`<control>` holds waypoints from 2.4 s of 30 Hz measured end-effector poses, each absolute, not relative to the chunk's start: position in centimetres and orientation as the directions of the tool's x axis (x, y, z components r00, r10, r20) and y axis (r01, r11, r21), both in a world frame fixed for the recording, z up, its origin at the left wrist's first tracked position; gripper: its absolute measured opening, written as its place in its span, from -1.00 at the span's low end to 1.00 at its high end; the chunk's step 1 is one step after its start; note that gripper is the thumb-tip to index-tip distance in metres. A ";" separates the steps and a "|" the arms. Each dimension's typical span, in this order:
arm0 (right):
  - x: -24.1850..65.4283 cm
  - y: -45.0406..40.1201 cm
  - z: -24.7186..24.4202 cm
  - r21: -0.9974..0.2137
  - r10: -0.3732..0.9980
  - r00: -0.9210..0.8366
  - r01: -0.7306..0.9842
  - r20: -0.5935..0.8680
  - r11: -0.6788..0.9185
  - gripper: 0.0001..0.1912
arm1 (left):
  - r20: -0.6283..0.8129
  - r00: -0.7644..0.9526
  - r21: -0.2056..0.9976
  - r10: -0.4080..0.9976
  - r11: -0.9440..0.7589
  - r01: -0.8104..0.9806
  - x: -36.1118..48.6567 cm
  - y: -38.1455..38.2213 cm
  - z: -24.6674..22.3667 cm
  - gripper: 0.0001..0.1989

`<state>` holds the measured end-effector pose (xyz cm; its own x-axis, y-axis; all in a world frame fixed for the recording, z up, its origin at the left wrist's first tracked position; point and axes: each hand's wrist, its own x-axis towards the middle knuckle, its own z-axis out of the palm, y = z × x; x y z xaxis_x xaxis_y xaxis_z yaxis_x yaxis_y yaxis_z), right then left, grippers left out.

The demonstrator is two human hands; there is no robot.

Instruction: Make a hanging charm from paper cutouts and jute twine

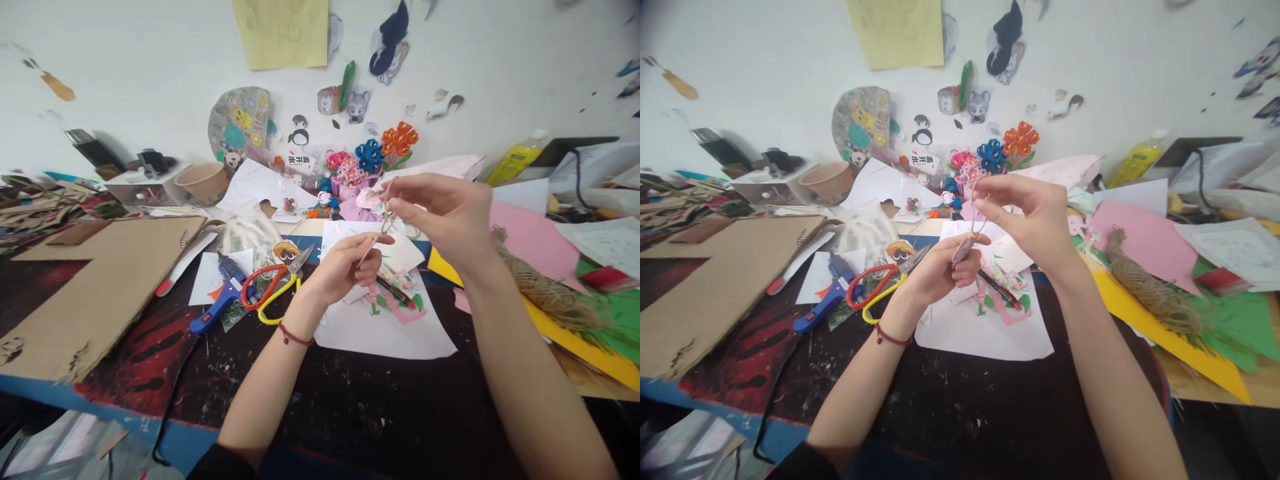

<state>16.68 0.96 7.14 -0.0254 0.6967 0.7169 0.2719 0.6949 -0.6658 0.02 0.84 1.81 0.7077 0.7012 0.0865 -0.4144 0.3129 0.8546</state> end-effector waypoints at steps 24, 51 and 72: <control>14.7 1.3 14.3 -0.524 0.631 -0.116 0.454 0.767 0.721 -0.89 | 0.316 0.211 0.941 0.925 -0.277 -0.196 -0.8 0.6 2.5 -0.69; 15.8 5.8 12.0 -0.755 0.725 -0.261 -0.028 0.638 0.655 -0.66 | 0.370 0.426 0.878 0.825 -0.162 -0.450 -0.5 -0.2 3.1 -0.71; 16.5 7.2 11.2 -0.721 0.703 -0.263 0.038 0.661 0.692 -0.76 | 0.452 0.089 0.892 0.887 -0.451 -0.038 0.1 0.7 1.6 -0.62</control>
